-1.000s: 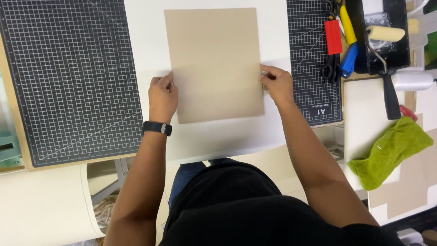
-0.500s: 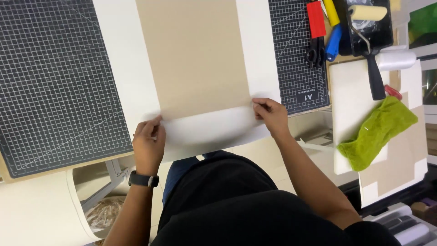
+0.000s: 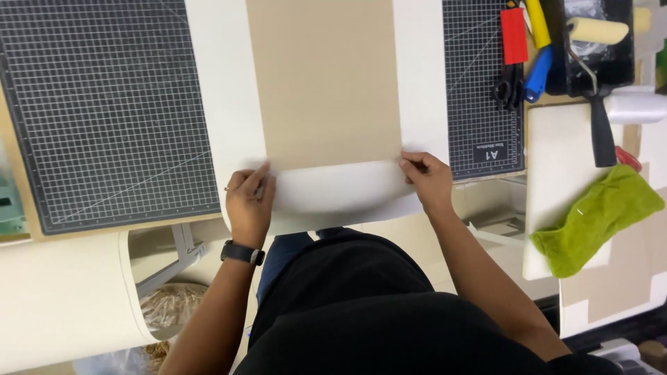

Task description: Applying adhesive to cardboard panels using a roller and mounting them onto a larger white sheet, followed by smoothing with a squeegee.

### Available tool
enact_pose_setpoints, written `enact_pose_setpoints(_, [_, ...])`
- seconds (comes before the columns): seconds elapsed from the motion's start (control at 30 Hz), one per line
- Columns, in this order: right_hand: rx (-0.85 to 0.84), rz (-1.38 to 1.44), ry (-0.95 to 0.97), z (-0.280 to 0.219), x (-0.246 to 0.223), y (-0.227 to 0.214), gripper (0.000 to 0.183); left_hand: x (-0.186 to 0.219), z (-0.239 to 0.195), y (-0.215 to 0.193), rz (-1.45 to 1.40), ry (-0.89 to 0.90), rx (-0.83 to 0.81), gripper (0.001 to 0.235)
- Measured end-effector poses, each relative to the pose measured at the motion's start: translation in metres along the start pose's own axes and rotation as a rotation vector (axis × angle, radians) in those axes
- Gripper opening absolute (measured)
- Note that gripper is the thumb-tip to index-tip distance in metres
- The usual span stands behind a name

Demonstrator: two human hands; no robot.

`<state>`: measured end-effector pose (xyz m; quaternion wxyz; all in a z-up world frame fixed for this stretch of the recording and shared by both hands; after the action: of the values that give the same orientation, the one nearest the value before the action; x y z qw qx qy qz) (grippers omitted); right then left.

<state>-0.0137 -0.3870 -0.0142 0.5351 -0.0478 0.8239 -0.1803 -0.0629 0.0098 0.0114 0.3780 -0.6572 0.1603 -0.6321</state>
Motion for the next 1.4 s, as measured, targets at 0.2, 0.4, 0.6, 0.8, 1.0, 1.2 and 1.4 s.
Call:
enact_pose_setpoints(0.2, [0.032,-0.013,-0.007,-0.002,-0.002,0.002,0.018,-0.001,0.001,0.001,-0.01,0.008,0.077,0.013])
enact_pose_setpoints(0.4, [0.054,-0.007,-0.028,-0.001,0.004,0.003,0.018,0.002,0.001,0.0,0.023,0.035,0.107,0.01])
enact_pose_setpoints(0.6, [0.076,-0.018,-0.056,-0.001,0.002,0.003,0.016,0.004,0.001,-0.001,0.043,0.079,0.124,0.007])
enact_pose_setpoints(0.8, [0.104,-0.065,-0.123,-0.004,-0.003,0.002,0.014,0.0,0.003,0.001,0.045,0.093,0.083,0.007])
enact_pose_setpoints(1.0, [0.111,-0.381,-0.366,-0.023,-0.037,0.013,0.014,0.001,0.007,-0.001,0.048,0.055,0.042,0.005])
enact_pose_setpoints(1.2, [0.098,-0.201,-0.26,-0.008,0.0,-0.012,0.019,-0.002,0.027,0.004,0.085,-0.057,-0.242,0.013])
enact_pose_setpoints(1.4, [0.205,-0.151,-0.305,0.015,-0.01,-0.035,0.021,-0.004,0.063,-0.01,0.078,-0.1,-0.38,0.02])
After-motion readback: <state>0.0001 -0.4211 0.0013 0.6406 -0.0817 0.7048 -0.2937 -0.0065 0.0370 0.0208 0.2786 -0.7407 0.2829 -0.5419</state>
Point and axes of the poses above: each hand's wrist, its own z-axis towards the middle knuckle, its own y-axis out of the palm, x = y × z, the point moved 8 cm from there along z, towards the middle knuckle, and after that the axes turned 6 degrees about z, right-handed, at the moved point
